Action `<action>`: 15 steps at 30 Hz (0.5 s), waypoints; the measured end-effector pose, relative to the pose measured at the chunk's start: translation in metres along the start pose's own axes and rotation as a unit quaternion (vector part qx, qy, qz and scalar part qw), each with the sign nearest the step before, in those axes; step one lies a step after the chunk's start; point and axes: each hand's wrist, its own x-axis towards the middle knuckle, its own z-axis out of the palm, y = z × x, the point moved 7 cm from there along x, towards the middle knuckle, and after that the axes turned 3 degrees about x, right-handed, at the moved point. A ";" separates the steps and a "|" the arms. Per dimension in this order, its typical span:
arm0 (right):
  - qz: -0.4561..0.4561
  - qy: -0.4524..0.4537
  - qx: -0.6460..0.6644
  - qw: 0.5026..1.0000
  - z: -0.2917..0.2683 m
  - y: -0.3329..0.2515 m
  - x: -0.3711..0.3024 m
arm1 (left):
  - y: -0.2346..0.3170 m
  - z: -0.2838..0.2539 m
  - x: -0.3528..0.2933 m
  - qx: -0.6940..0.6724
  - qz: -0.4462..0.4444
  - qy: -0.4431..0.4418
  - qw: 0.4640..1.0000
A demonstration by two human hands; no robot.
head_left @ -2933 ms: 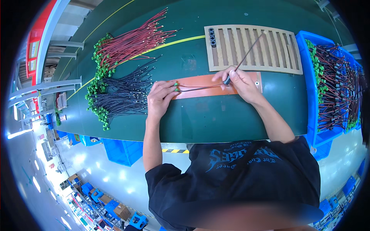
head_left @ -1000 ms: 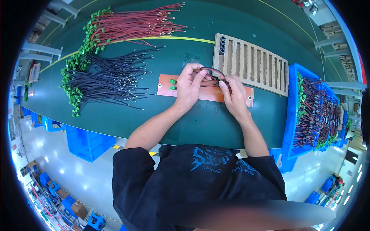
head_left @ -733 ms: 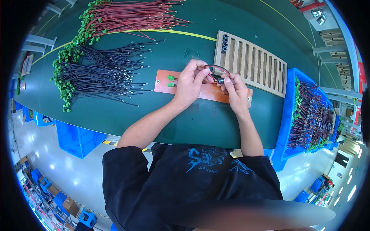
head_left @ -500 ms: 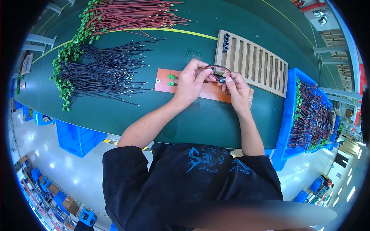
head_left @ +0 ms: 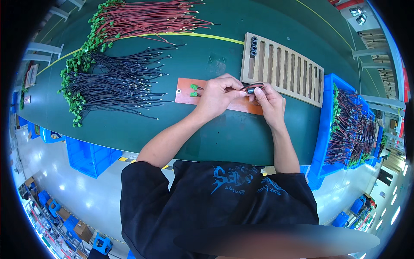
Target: The person assembles electronic components by sliding colored wires into an electronic housing unit by hand.
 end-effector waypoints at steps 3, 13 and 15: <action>0.001 0.010 0.026 1.000 -0.004 0.001 0.000 | -0.003 0.006 0.001 -0.015 -0.030 -0.020 0.999; -0.027 0.036 0.039 0.998 -0.019 0.007 0.002 | 0.000 0.014 0.010 0.006 0.018 -0.019 1.000; -0.022 0.044 0.044 0.998 -0.021 0.004 0.004 | 0.001 0.017 0.010 0.017 -0.002 -0.034 0.999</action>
